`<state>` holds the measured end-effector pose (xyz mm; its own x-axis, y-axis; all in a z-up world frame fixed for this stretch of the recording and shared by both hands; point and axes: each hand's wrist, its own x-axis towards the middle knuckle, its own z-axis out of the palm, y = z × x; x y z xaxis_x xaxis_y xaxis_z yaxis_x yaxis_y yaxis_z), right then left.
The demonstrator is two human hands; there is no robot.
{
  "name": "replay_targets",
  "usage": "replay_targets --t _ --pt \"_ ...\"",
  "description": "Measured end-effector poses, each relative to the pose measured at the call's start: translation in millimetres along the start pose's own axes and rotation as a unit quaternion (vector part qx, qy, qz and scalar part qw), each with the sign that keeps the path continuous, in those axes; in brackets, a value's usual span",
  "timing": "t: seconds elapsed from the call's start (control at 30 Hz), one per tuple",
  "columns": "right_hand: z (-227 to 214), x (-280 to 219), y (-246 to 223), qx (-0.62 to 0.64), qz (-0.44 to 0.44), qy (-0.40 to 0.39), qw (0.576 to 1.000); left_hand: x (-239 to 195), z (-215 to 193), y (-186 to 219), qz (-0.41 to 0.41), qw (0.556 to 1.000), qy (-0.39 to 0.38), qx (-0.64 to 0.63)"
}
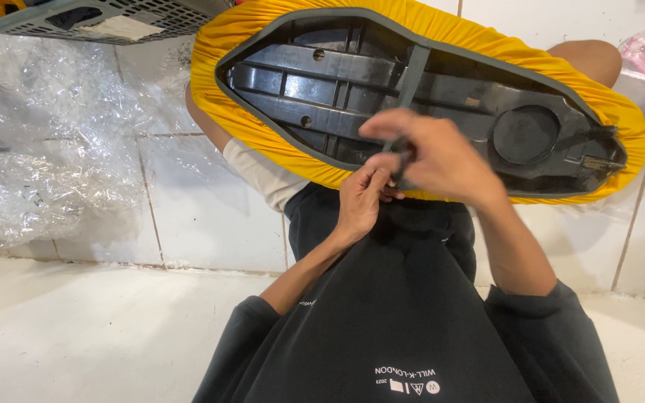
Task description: The person sits on the floor and uses scissors to trim excess yellow fabric from the edge of a black plastic object. They hold the fabric taut with one hand while cutting along the perimeter with the other.
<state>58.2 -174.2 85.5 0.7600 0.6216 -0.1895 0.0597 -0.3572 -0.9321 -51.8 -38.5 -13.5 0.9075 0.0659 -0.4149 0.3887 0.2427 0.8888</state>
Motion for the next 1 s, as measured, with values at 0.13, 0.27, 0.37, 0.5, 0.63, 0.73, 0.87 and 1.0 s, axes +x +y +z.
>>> replay_targets --t 0.13,0.27,0.37,0.5,0.63,0.73,0.87,1.0 --pt "-5.4 -33.6 63.6 0.162 -0.009 0.129 0.978 3.8 -3.1 -12.2 -0.009 1.000 -0.010 -0.013" --pt "-25.4 -73.6 90.5 0.306 0.101 -0.040 0.946 4.3 -4.1 -7.6 -0.016 0.999 -0.022 0.026" --pt "-33.4 -83.5 81.6 -0.046 0.186 -0.201 0.961 4.0 -5.6 -11.0 -0.001 0.997 -0.030 0.065" --pt "-37.8 -75.5 86.0 -0.455 0.184 -0.310 0.814 3.9 -10.4 -18.9 0.034 0.996 -0.054 0.065" --pt "-40.3 -49.1 75.0 -0.433 0.168 -0.366 0.807 3.7 -8.5 -16.4 0.024 0.997 -0.041 0.066" --pt "-41.4 -33.5 73.0 -0.391 0.150 -0.400 0.815 4.1 -7.5 -17.7 0.017 0.997 -0.035 0.067" --pt "-37.6 -18.7 68.7 -0.373 0.154 -0.416 0.815 4.4 -11.5 -22.4 0.047 0.995 -0.055 0.063" --pt "-37.2 -3.9 46.8 -0.330 0.204 -0.452 0.803 4.0 -11.9 -18.5 0.052 0.994 -0.067 0.072"
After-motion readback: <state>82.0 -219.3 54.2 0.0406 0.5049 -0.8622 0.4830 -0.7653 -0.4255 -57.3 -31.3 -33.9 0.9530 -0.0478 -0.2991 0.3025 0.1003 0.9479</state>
